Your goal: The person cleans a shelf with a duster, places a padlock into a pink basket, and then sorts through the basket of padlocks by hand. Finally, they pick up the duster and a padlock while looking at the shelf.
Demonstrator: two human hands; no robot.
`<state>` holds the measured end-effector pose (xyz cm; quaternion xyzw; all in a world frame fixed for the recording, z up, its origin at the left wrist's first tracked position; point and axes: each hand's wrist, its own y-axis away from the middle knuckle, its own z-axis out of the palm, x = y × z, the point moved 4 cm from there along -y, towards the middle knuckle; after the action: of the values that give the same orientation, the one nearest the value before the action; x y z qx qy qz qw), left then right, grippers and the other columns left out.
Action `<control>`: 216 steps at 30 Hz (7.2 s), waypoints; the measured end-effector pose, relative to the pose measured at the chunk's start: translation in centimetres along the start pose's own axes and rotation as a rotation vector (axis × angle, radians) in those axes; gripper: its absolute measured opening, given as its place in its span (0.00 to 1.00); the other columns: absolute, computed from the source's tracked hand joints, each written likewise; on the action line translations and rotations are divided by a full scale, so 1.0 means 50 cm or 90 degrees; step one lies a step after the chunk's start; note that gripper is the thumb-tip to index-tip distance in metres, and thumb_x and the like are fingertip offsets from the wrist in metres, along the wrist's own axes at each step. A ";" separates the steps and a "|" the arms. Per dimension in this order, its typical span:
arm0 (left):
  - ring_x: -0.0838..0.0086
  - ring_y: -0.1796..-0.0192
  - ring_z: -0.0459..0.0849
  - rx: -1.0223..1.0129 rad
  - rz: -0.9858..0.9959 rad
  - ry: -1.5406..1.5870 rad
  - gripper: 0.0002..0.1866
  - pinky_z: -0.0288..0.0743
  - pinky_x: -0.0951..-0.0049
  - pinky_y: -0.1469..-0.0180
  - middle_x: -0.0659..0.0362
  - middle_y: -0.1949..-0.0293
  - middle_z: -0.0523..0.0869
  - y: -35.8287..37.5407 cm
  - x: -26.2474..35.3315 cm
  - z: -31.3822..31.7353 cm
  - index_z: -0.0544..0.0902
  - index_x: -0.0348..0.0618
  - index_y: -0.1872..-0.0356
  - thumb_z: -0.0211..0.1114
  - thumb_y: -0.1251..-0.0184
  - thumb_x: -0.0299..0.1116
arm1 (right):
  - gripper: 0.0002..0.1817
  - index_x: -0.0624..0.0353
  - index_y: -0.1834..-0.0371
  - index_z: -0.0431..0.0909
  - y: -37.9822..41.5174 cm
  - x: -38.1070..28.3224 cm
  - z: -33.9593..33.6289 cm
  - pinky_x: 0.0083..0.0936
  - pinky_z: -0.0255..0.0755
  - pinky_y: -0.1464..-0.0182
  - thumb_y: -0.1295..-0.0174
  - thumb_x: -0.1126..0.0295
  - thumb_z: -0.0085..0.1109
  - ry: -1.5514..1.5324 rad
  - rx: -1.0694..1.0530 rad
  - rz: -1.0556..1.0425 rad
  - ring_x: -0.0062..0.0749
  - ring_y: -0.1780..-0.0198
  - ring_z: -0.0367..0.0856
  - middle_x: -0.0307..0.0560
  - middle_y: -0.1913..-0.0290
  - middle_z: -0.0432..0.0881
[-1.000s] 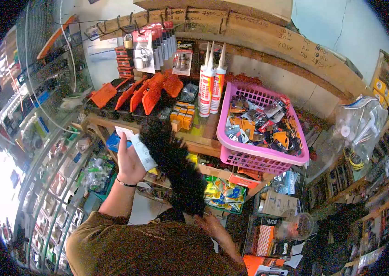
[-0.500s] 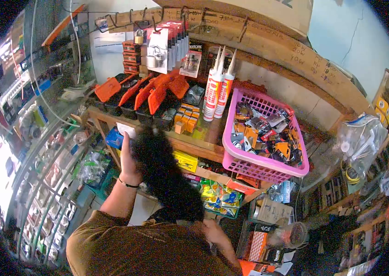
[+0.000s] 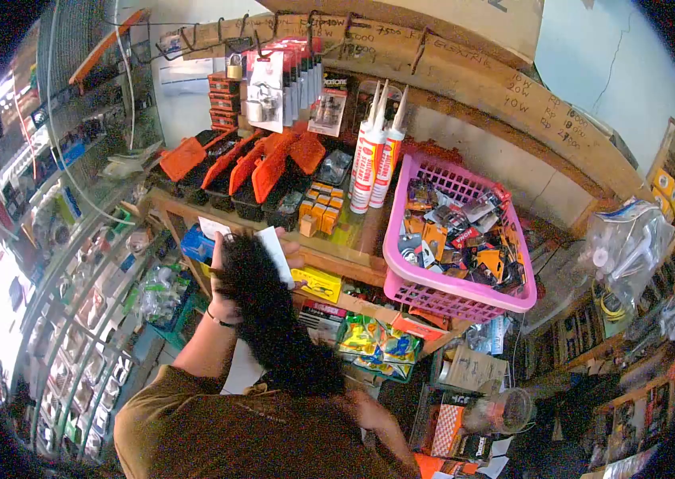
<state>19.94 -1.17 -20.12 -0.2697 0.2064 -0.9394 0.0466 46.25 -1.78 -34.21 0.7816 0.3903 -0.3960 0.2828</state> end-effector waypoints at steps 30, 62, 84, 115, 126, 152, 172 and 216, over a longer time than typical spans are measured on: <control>0.51 0.44 0.71 0.177 0.031 0.033 0.46 0.67 0.54 0.43 0.43 0.45 0.72 -0.019 -0.008 -0.007 0.62 0.34 0.40 0.32 0.43 0.70 | 0.26 0.63 0.79 0.75 -0.013 0.007 -0.001 0.28 0.62 0.74 0.37 0.49 0.44 -0.046 -0.118 0.165 0.27 0.79 0.67 0.39 0.85 0.67; 0.58 0.40 0.69 -0.038 -0.042 0.018 0.44 0.58 0.56 0.37 0.50 0.43 0.71 -0.031 -0.040 -0.020 0.63 0.40 0.39 0.31 0.42 0.70 | 0.24 0.56 0.87 0.69 0.020 0.065 0.011 0.21 0.50 0.86 0.34 0.56 0.44 -0.143 -0.087 0.091 0.18 0.88 0.57 0.33 0.90 0.64; 0.54 0.43 0.71 0.157 -0.015 0.042 0.43 0.60 0.57 0.39 0.46 0.44 0.72 0.003 -0.034 0.000 0.65 0.39 0.41 0.33 0.41 0.69 | 0.23 0.60 0.79 0.73 0.034 0.008 -0.006 0.22 0.61 0.80 0.35 0.52 0.43 -0.005 -0.227 0.230 0.19 0.83 0.64 0.38 0.86 0.67; 0.58 0.42 0.71 0.045 -0.019 -0.033 0.42 0.58 0.56 0.38 0.51 0.45 0.74 -0.002 -0.023 -0.001 0.64 0.39 0.40 0.32 0.39 0.67 | 0.22 0.65 0.79 0.73 0.034 0.066 0.009 0.28 0.61 0.80 0.35 0.58 0.45 -0.104 -0.207 0.204 0.25 0.82 0.65 0.40 0.86 0.69; 0.53 0.40 0.68 0.075 0.000 0.114 0.44 0.62 0.52 0.40 0.45 0.42 0.69 0.002 -0.017 0.032 0.60 0.36 0.38 0.33 0.41 0.68 | 0.23 0.61 0.83 0.74 0.016 0.039 -0.012 0.25 0.59 0.80 0.37 0.55 0.48 -0.137 0.017 0.170 0.20 0.83 0.65 0.36 0.84 0.70; 0.58 0.44 0.72 0.286 0.011 -0.025 0.41 0.62 0.58 0.39 0.49 0.45 0.73 0.005 -0.014 0.029 0.64 0.37 0.41 0.31 0.38 0.65 | 0.25 0.64 0.76 0.73 0.005 -0.031 0.003 0.30 0.66 0.65 0.38 0.50 0.46 -0.119 -0.108 0.302 0.31 0.68 0.72 0.49 0.74 0.75; 0.57 0.58 0.80 0.385 -0.001 -0.036 0.33 0.75 0.56 0.55 0.49 0.55 0.78 0.093 0.011 -0.175 0.70 0.42 0.48 0.43 0.39 0.62 | 0.22 0.56 0.85 0.64 -0.017 0.034 0.010 0.16 0.49 0.86 0.35 0.56 0.46 -0.431 0.079 0.285 0.17 0.88 0.56 0.32 0.88 0.61; 0.67 0.55 0.74 0.523 -0.055 -0.619 0.32 0.68 0.69 0.51 0.52 0.58 0.77 0.346 0.038 -0.388 0.66 0.31 0.47 0.70 0.51 0.37 | 0.16 0.69 0.59 0.73 -0.606 -0.123 -0.267 0.21 0.68 0.74 0.47 0.68 0.57 0.105 0.478 -0.039 0.24 0.80 0.72 0.38 0.81 0.73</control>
<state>7.73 -10.26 -41.25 -0.6336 -0.2263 -0.7131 0.1967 23.96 22.07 -26.05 0.8479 0.2624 -0.4557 -0.0675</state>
